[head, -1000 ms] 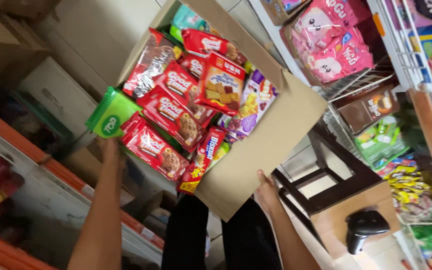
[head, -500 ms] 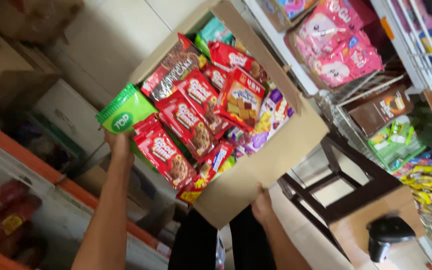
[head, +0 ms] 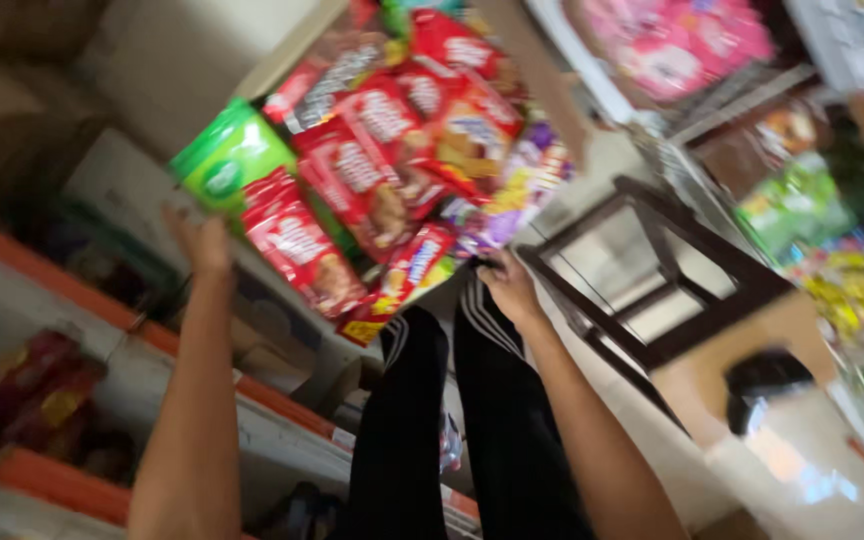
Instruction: The person scans several packaged food items with a handheld barcode scanner and places them into a cardboard box.
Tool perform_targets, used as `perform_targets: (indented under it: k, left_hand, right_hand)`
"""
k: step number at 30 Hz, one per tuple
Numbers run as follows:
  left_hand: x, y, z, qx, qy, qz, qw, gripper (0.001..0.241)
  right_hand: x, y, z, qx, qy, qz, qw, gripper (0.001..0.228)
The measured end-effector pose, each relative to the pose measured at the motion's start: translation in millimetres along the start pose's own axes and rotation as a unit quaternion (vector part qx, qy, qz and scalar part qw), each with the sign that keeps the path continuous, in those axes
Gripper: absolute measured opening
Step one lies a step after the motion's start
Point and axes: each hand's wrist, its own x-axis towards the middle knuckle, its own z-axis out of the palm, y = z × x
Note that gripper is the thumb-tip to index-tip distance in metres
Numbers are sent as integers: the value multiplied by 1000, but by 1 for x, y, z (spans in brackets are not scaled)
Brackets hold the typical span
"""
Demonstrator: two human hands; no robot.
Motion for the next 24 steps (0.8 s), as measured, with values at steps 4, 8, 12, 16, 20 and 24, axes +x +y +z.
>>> perform_targets:
  k: [4, 8, 12, 16, 20, 24]
  left_hand:
    - [-109, 94, 31, 76, 40, 98, 991, 73]
    - [-239, 164, 103, 198, -12, 267, 943, 77]
    - [-365, 209, 176, 111, -240, 253, 931, 73]
    - [-458, 271, 223, 108, -414, 290, 856, 58]
    - [-505, 313, 239, 209, -542, 158, 798, 58]
    - [-517, 307, 262, 228, -531, 145, 803, 51]
  right_hand:
    - [-89, -105, -85, -101, 174, -96, 975, 46]
    - [-186, -111, -184, -84, 371, -164, 910, 50]
    - [-241, -24, -266, -178, 585, -101, 784, 77]
    - [-233, 34, -329, -94, 443, 129, 882, 94]
    - [-224, 13, -325, -222, 405, 265, 846, 110]
    - [-232, -33, -329, -214, 361, 278, 864, 105]
